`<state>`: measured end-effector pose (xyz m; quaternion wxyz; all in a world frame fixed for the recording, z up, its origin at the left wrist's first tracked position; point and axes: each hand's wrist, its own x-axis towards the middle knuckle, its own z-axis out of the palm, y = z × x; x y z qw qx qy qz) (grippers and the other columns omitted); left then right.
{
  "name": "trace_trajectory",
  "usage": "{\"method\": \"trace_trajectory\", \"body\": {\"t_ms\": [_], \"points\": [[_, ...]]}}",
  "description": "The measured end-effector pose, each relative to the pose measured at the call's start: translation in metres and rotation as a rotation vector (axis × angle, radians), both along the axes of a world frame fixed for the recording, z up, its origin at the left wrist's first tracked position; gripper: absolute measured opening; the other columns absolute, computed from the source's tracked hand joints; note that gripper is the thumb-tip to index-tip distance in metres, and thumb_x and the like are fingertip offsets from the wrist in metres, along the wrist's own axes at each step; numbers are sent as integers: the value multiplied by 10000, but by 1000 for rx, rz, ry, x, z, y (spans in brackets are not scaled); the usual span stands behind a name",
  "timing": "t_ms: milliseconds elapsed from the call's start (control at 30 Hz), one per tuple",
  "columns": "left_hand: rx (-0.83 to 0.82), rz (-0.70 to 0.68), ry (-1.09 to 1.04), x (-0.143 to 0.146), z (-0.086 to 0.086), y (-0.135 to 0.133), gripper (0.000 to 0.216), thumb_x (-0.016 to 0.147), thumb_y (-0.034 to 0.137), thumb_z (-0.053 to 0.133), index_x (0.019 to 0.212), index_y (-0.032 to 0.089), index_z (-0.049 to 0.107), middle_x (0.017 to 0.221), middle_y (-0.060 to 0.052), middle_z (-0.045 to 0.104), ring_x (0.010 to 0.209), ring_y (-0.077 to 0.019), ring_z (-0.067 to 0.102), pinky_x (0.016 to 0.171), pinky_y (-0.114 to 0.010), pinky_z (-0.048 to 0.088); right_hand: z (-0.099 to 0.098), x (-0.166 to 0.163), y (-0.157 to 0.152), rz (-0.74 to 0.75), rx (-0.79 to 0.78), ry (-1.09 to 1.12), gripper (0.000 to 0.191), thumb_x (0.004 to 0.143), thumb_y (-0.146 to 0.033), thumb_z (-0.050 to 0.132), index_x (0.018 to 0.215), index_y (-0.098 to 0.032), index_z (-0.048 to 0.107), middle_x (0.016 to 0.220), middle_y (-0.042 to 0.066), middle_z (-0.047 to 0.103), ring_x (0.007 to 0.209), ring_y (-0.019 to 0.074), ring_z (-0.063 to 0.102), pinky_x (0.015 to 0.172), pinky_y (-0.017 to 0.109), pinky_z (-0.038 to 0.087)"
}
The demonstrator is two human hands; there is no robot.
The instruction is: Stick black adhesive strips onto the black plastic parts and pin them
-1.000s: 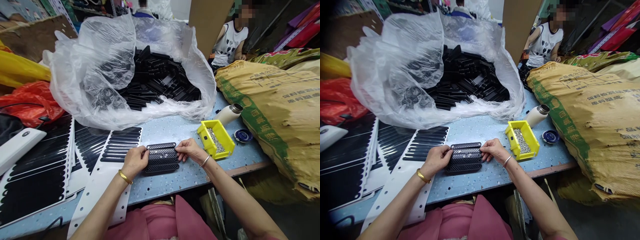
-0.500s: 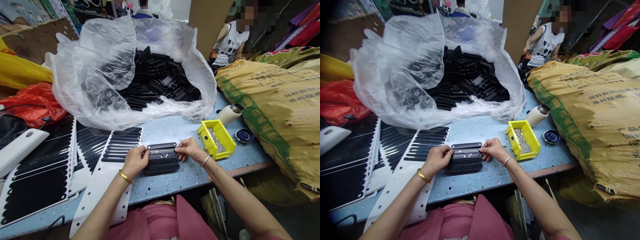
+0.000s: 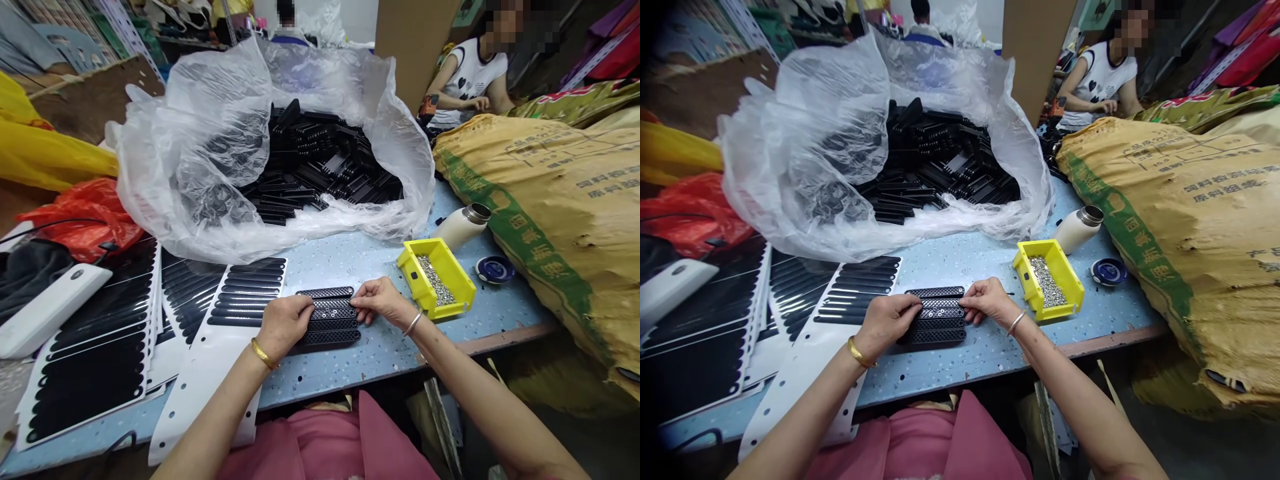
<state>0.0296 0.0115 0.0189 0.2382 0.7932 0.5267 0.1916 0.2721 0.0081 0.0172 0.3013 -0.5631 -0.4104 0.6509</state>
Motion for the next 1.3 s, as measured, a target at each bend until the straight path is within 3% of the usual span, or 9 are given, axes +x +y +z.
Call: {"method": "trace_trajectory", "body": {"t_ms": [200,333,467,633,767,867,967,1133,1300], "points": [[-70,159,-165,-14,2,1,124,780,239,631,789,227,754,604,23,702,552,-139,609,594,-250,448,-1,-1,-1,-11,4,-13,379,557,-411,831,670,-126,609,488,25,654,434,153,645,356,192,495],[-29,87,-163,-14,0,1,128,788,243,626,804,214,750,737,-5,739,660,-152,648,655,-262,455,-1,-1,-2,-19,15,-36,393,549,-422,831,670,-124,606,480,22,647,429,155,643,357,201,504],[-81,117,-147,-15,-1,-1,189,744,282,674,907,202,728,580,27,641,536,-124,565,587,-248,416,-2,-1,-3,-15,19,-37,388,565,-429,823,670,-127,604,483,22,648,421,146,638,361,195,500],[-90,306,-97,-16,0,-2,237,773,352,605,614,176,618,492,18,540,495,-122,493,538,-249,345,-1,-1,-3,-14,15,-41,394,547,-434,826,659,-130,603,471,19,640,410,144,627,356,196,489],[-95,270,75,-9,0,0,382,789,481,563,549,184,561,491,-2,533,511,-144,496,541,-266,310,1,-2,-3,-18,9,-42,380,553,-423,827,655,-131,606,467,20,638,403,139,618,356,196,480],[-114,255,75,-8,-2,3,342,777,425,577,536,183,554,498,-6,544,532,-149,516,544,-264,318,2,-3,-3,-17,-1,-40,376,557,-419,829,657,-130,611,469,23,642,403,136,617,360,194,482],[-274,287,-104,-12,-3,6,297,750,389,611,549,174,572,478,-1,556,485,-143,539,501,-252,347,2,-2,-2,-16,-3,-35,381,548,-419,835,648,-129,609,466,24,642,396,133,614,357,190,480],[-754,312,-571,-23,-1,17,248,707,338,678,599,146,563,428,5,569,344,-120,536,321,-189,288,2,-1,0,8,6,-16,383,548,-416,835,648,-126,606,461,26,642,404,138,622,348,180,471],[-874,245,-612,-25,5,26,249,675,278,740,594,115,570,422,-14,588,329,-111,559,262,-138,228,0,0,1,27,18,-25,385,548,-420,832,645,-127,602,452,27,639,404,143,624,341,182,469]]}}
